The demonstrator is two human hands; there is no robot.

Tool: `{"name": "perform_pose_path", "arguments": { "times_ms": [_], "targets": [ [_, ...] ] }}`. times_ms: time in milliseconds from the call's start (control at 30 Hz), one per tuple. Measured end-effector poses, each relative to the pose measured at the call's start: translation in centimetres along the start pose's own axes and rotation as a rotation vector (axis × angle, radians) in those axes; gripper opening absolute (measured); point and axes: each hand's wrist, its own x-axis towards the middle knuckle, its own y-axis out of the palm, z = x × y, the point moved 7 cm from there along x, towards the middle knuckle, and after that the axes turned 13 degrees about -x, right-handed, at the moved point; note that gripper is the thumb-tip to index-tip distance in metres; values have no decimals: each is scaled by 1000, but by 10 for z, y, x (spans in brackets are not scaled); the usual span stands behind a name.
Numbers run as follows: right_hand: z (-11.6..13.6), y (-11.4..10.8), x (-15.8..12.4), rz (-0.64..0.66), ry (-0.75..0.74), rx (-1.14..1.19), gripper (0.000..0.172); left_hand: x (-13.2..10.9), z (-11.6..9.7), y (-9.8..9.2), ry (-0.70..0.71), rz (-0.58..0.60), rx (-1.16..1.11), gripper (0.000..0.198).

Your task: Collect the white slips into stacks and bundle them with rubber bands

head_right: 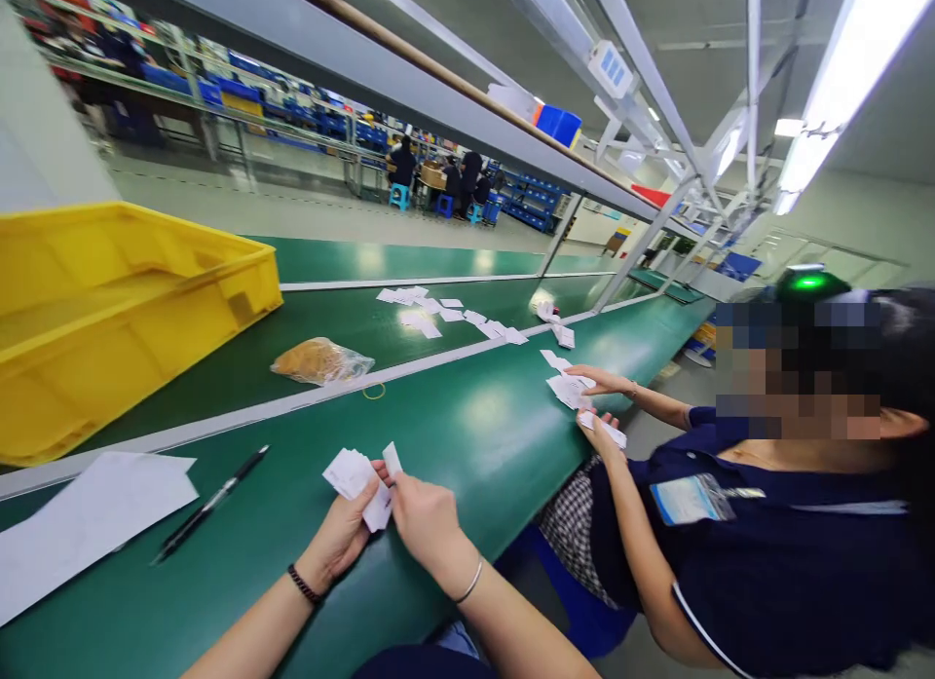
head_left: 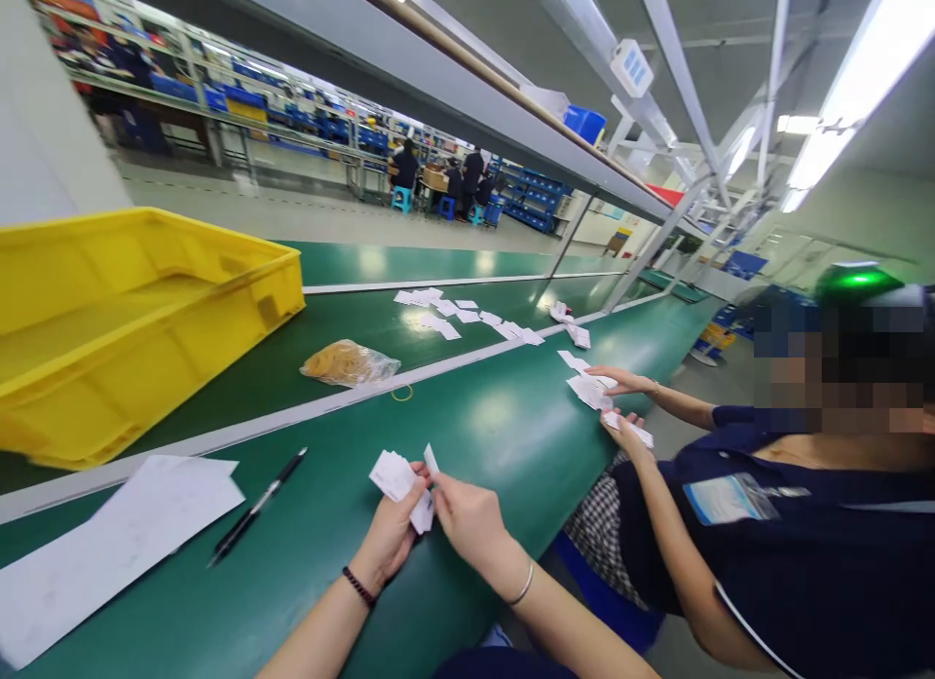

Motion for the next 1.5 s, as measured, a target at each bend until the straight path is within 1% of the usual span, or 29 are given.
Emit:
{"name": "perform_pose_path", "arguments": {
  "times_ms": [33,67,100,133,167,200,233,267,333,367,400,433,500,567,633,700,833,933,1000,1067,1133,1200,1267,1300,1367,1433,1500],
  "targets": [
    [21,8,7,2,-71,27,29,2,-2,-2,48,-2,30,37],
    [37,12,13,10,-130,67,28,5,-6,-6,94,-16,68,40],
    [46,14,17,21,-171,122,27,8,-10,-10,139,-24,103,42],
    [50,13,21,33,-188,193,26,12,-15,-12,193,-14,143,45],
    [48,10,24,38,-185,277,23,15,-21,-15,256,-4,203,46],
    [42,7,27,31,-168,365,20,18,-27,-16,316,6,268,45],
    [33,4,30,14,-144,444,24,20,-31,-17,373,22,336,43],
    [25,2,32,-4,-123,506,41,20,-35,-15,429,49,423,40],
    [14,5,34,-24,-136,590,87,17,-38,-8,517,145,626,30],
    [13,8,33,-33,-176,622,100,15,-37,-2,542,207,732,28],
    [14,11,32,-50,-228,650,101,13,-34,3,559,272,840,29],
    [15,14,31,-88,-275,679,94,11,-32,6,566,322,925,34],
    [15,19,28,-206,-321,735,75,11,-29,8,545,366,996,52],
    [12,25,28,-269,-302,786,62,13,-27,6,511,380,1020,75],
    [11,33,30,-252,-265,830,48,18,-25,3,467,383,1028,90],
    [10,38,32,-232,-239,835,40,24,-24,0,441,388,1027,94],
    [11,40,34,-260,-225,762,50,32,-20,-3,449,432,1008,88],
    [11,46,34,-246,-203,742,44,33,-20,-1,490,431,1016,88],
    [9,44,32,-313,-196,716,45,30,-23,6,524,433,997,83],
    [8,41,29,-364,-200,646,53,25,-26,14,537,446,931,79],
    [10,40,28,-337,-216,562,66,22,-28,21,525,450,877,75],
    [12,39,29,-285,-209,504,79,20,-30,22,510,427,814,70],
    [11,38,30,-274,-167,494,82,19,-34,20,497,382,737,67],
    [9,38,29,-283,-132,503,80,17,-37,18,496,357,694,69],
    [5,41,29,-303,-48,537,74,14,-44,15,502,298,595,79],
    [0,48,27,-292,56,573,68,10,-50,12,492,244,482,88],
    [-7,56,27,-252,147,586,61,7,-53,11,454,196,357,83]
  ]
}}
